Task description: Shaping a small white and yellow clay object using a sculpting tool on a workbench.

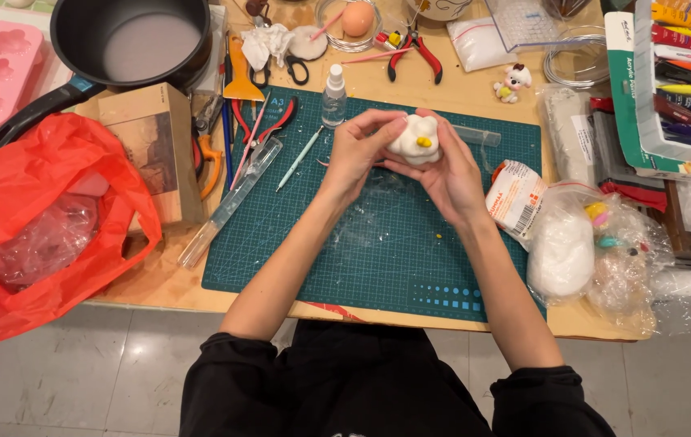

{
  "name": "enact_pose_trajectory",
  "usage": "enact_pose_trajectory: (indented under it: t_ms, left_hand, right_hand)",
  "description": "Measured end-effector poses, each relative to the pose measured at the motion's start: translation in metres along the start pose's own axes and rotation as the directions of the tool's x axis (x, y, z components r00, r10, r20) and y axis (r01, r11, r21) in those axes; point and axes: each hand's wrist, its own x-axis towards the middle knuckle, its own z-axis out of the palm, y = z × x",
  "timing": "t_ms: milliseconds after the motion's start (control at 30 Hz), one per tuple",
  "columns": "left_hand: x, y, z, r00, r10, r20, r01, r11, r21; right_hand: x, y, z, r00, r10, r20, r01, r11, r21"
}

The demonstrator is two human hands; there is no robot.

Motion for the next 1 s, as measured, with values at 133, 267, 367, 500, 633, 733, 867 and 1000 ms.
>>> enact_pose_trajectory:
  t_ms: [133,267,367,500,633,733,867,1000]
  left_hand:
    - [0.007,-0.003,-0.012,1.000,-0.031,-0.001,0.031,0.991,0.128]
    - [0.008,-0.003,-0.011,0.999,-0.046,-0.005,0.046,0.970,0.239]
    - [0.012,-0.011,-0.016,1.000,-0.025,0.006,0.022,0.958,0.285]
    - [0.017,-0.025,-0.024,0.989,0.141,0.041,-0.143,0.870,0.472]
    - [0.017,-0.030,-0.023,0.993,0.118,0.031,-0.119,0.876,0.467]
    - [0.019,-0.032,-0.020,0.985,0.166,0.035,-0.167,0.914,0.369]
    - [0.000,-0.006,0.010,0.895,0.415,0.165,-0.405,0.597,0.692]
    - [0.000,-0.017,0.009,0.778,0.547,0.310,-0.583,0.445,0.679]
  right_hand:
    - [0.003,-0.003,-0.002,0.998,0.065,0.008,-0.066,0.997,0.029]
    - [0.005,-0.001,-0.007,0.988,0.154,-0.008,-0.154,0.988,0.010]
    - [0.007,0.000,-0.012,0.981,0.195,-0.003,-0.195,0.981,0.011]
    - [0.013,0.006,-0.023,0.973,0.225,0.044,-0.230,0.962,0.150]
    - [0.016,0.011,-0.033,0.972,0.229,0.042,-0.233,0.962,0.139]
    - [0.020,0.012,-0.039,0.962,0.266,0.051,-0.271,0.930,0.247]
    - [0.024,0.009,-0.048,0.973,0.215,0.081,-0.230,0.912,0.339]
    - [0.021,0.004,-0.046,0.977,0.194,0.093,-0.213,0.934,0.286]
